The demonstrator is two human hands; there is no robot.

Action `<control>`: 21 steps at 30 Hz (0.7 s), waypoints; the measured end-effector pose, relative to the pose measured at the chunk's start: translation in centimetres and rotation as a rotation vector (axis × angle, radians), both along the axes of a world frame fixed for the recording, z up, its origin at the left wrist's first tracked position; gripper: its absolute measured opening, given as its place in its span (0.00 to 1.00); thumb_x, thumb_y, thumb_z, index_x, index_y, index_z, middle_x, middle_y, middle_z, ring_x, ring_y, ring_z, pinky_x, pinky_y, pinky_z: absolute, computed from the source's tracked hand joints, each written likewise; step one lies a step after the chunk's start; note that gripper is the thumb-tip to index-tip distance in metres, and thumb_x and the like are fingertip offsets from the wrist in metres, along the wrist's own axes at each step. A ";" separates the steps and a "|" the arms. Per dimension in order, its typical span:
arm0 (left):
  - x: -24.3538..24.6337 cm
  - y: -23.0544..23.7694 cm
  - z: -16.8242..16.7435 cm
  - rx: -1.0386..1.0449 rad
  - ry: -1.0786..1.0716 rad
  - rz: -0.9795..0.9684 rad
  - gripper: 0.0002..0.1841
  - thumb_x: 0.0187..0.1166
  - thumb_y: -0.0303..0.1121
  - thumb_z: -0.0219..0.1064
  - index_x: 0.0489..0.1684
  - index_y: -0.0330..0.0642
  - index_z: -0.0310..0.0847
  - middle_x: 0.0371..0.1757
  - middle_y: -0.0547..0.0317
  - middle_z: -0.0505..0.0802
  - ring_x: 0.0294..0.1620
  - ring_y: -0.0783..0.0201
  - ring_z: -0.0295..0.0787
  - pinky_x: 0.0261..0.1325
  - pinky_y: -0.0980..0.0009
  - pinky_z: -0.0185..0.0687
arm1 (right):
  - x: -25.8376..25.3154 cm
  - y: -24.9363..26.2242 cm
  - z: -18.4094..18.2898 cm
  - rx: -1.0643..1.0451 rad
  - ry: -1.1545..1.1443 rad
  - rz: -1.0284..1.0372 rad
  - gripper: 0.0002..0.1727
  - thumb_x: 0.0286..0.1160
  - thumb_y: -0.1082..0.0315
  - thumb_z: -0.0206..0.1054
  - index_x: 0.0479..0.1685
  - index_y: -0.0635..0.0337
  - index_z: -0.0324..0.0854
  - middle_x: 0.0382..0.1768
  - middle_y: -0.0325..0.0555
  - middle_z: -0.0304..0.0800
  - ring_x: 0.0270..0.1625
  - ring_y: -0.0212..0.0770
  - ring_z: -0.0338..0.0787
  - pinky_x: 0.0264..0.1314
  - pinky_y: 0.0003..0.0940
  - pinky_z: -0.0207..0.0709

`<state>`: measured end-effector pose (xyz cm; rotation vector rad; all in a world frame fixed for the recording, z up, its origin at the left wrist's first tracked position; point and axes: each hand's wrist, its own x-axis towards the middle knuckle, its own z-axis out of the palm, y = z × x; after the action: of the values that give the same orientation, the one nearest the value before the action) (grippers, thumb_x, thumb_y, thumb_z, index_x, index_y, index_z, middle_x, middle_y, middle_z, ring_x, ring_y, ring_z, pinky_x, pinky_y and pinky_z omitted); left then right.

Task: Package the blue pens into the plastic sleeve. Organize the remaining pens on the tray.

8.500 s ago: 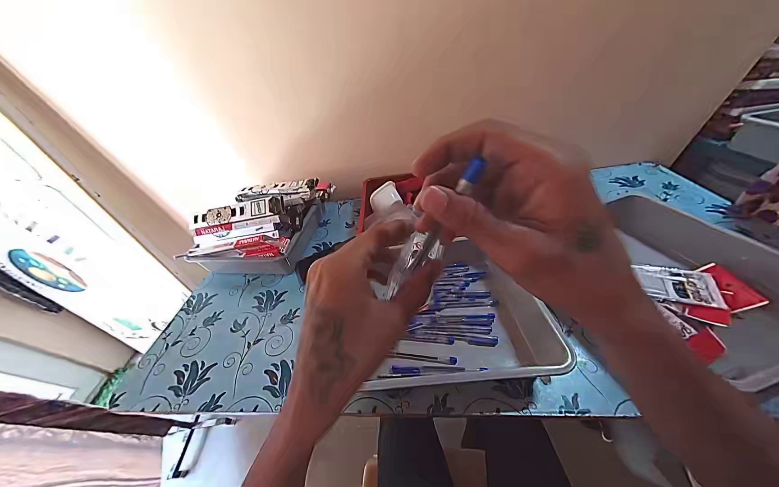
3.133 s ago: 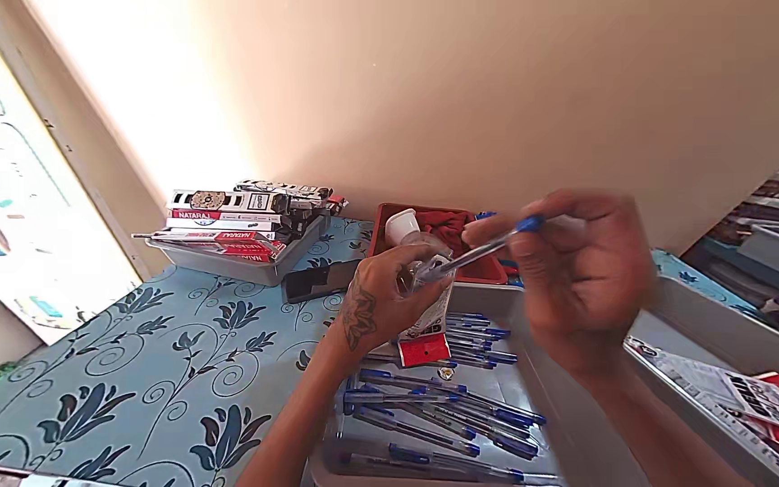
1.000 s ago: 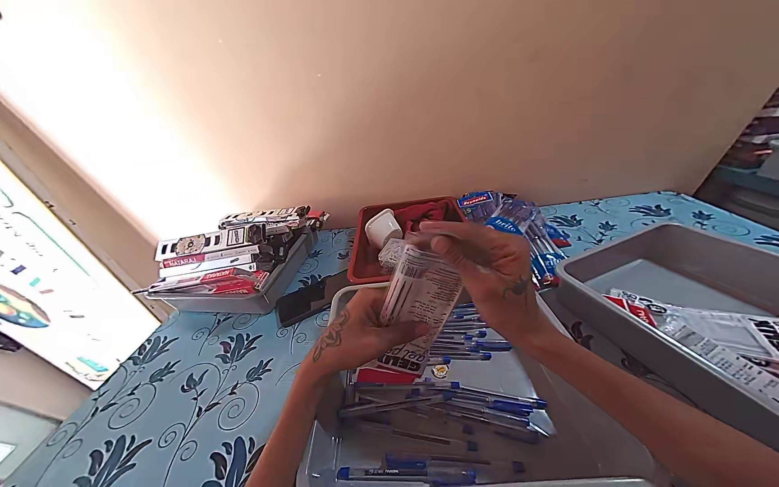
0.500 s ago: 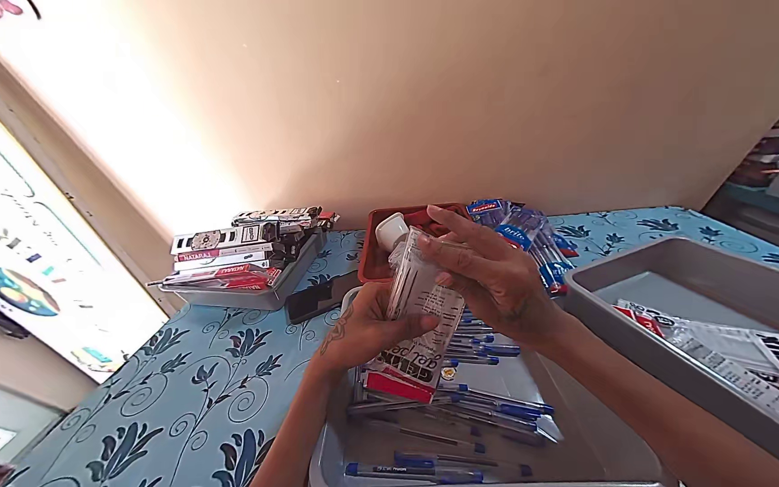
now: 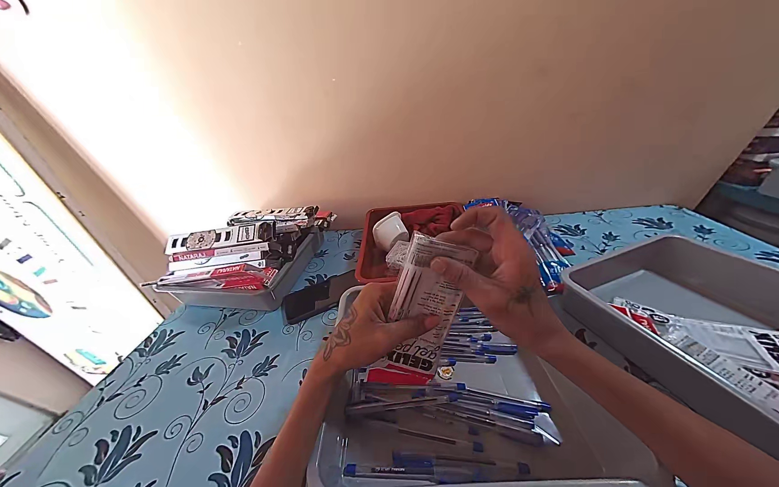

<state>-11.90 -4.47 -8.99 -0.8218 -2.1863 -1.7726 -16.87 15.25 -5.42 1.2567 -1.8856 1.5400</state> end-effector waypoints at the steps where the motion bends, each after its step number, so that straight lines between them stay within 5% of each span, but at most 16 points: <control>1: 0.0 0.0 -0.1 -0.017 0.012 0.025 0.07 0.72 0.26 0.73 0.44 0.41 0.87 0.34 0.74 0.96 0.37 0.81 0.93 0.46 0.81 0.90 | 0.1 0.0 0.3 0.017 -0.072 0.000 0.23 0.75 0.71 0.71 0.67 0.59 0.68 0.52 0.37 0.92 0.48 0.23 0.92 0.45 0.17 0.86; 5: -0.2 -0.1 -0.4 -0.052 0.116 0.098 0.06 0.72 0.27 0.75 0.43 0.39 0.88 0.35 0.73 0.95 0.38 0.83 0.92 0.47 0.82 0.90 | -0.2 0.3 1.0 0.042 -0.295 0.077 0.34 0.72 0.72 0.74 0.80 0.61 0.67 0.64 0.42 0.90 0.52 0.28 0.93 0.45 0.20 0.87; 6: -0.2 -0.1 -0.4 -0.063 0.152 0.108 0.06 0.72 0.26 0.75 0.42 0.38 0.88 0.35 0.72 0.95 0.39 0.83 0.92 0.48 0.82 0.90 | -0.2 0.4 1.1 0.047 -0.319 0.091 0.34 0.71 0.72 0.75 0.79 0.60 0.69 0.64 0.42 0.89 0.53 0.29 0.93 0.46 0.21 0.88; 8: -0.3 0.0 -0.5 -0.114 0.239 0.185 0.05 0.72 0.27 0.75 0.40 0.36 0.89 0.34 0.69 0.95 0.38 0.83 0.91 0.46 0.83 0.89 | -0.1 0.3 1.0 0.026 -0.280 0.117 0.21 0.67 0.75 0.77 0.62 0.62 0.84 0.48 0.39 0.95 0.43 0.27 0.94 0.42 0.20 0.88; 10: -0.7 0.2 -0.7 -0.175 0.374 0.395 0.05 0.72 0.28 0.74 0.39 0.37 0.90 0.35 0.65 0.94 0.39 0.83 0.89 0.46 0.82 0.85 | -0.2 0.3 0.3 0.075 0.045 0.086 0.09 0.68 0.74 0.76 0.47 0.62 0.88 0.41 0.35 0.95 0.43 0.21 0.92 0.48 0.15 0.87; 12: -1.0 -0.1 -0.5 -0.173 0.505 0.605 0.15 0.70 0.27 0.72 0.54 0.33 0.89 0.56 0.50 0.94 0.61 0.67 0.90 0.66 0.68 0.84 | -0.8 0.3 -0.7 0.106 0.542 0.020 0.06 0.74 0.73 0.69 0.42 0.64 0.90 0.45 0.43 0.96 0.54 0.29 0.92 0.62 0.20 0.83; 14: -0.7 -1.1 0.3 -0.114 0.458 0.702 0.27 0.75 0.26 0.70 0.75 0.27 0.74 0.76 0.38 0.82 0.79 0.53 0.77 0.80 0.56 0.72 | -1.2 0.5 -0.6 0.078 0.899 -0.048 0.06 0.75 0.77 0.66 0.39 0.62 0.88 0.46 0.48 0.94 0.59 0.39 0.90 0.67 0.26 0.80; 15: -0.2 -1.4 0.8 -0.032 0.375 0.691 0.27 0.78 0.25 0.67 0.78 0.29 0.71 0.76 0.42 0.82 0.78 0.58 0.79 0.78 0.61 0.75 | -1.3 0.8 -0.4 0.061 0.987 -0.082 0.04 0.76 0.77 0.65 0.39 0.62 0.85 0.47 0.48 0.92 0.61 0.40 0.89 0.69 0.26 0.79; 17: 0.9 -1.6 1.6 0.209 0.167 0.437 0.15 0.90 0.30 0.53 0.67 0.38 0.80 0.55 0.60 0.95 0.52 0.71 0.94 0.57 0.72 0.91 | -1.3 1.1 -0.3 0.035 1.071 -0.116 0.02 0.79 0.76 0.67 0.40 0.61 0.81 0.50 0.48 0.88 0.63 0.40 0.87 0.73 0.29 0.79; 18: 1.3 -1.5 1.8 0.291 0.067 0.211 0.19 0.94 0.39 0.46 0.59 0.41 0.84 0.47 0.62 0.98 0.43 0.70 0.97 0.50 0.71 0.94 | -1.3 1.1 -0.4 0.030 1.091 -0.122 0.02 0.80 0.75 0.67 0.40 0.61 0.80 0.50 0.48 0.87 0.64 0.40 0.87 0.74 0.32 0.79; 20: 1.5 -0.9 1.7 0.313 -0.031 -0.062 0.19 0.90 0.48 0.55 0.48 0.46 0.87 0.39 0.66 0.98 0.39 0.71 0.97 0.45 0.72 0.94 | -1.4 1.2 -0.7 0.051 1.094 -0.119 0.01 0.81 0.74 0.67 0.42 0.60 0.81 0.50 0.47 0.85 0.63 0.40 0.86 0.76 0.33 0.77; 21: 1.7 -0.4 1.7 0.295 -0.046 -0.062 0.10 0.87 0.38 0.60 0.43 0.45 0.86 0.35 0.67 0.96 0.36 0.73 0.95 0.43 0.74 0.93 | -1.4 1.3 -0.9 0.072 1.078 -0.126 0.01 0.81 0.74 0.67 0.43 0.59 0.81 0.51 0.46 0.82 0.64 0.39 0.84 0.77 0.33 0.75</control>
<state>-10.17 -4.89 -7.25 -0.7922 -1.8774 -2.0971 -18.28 16.56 -6.29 1.5092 -1.2403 0.4904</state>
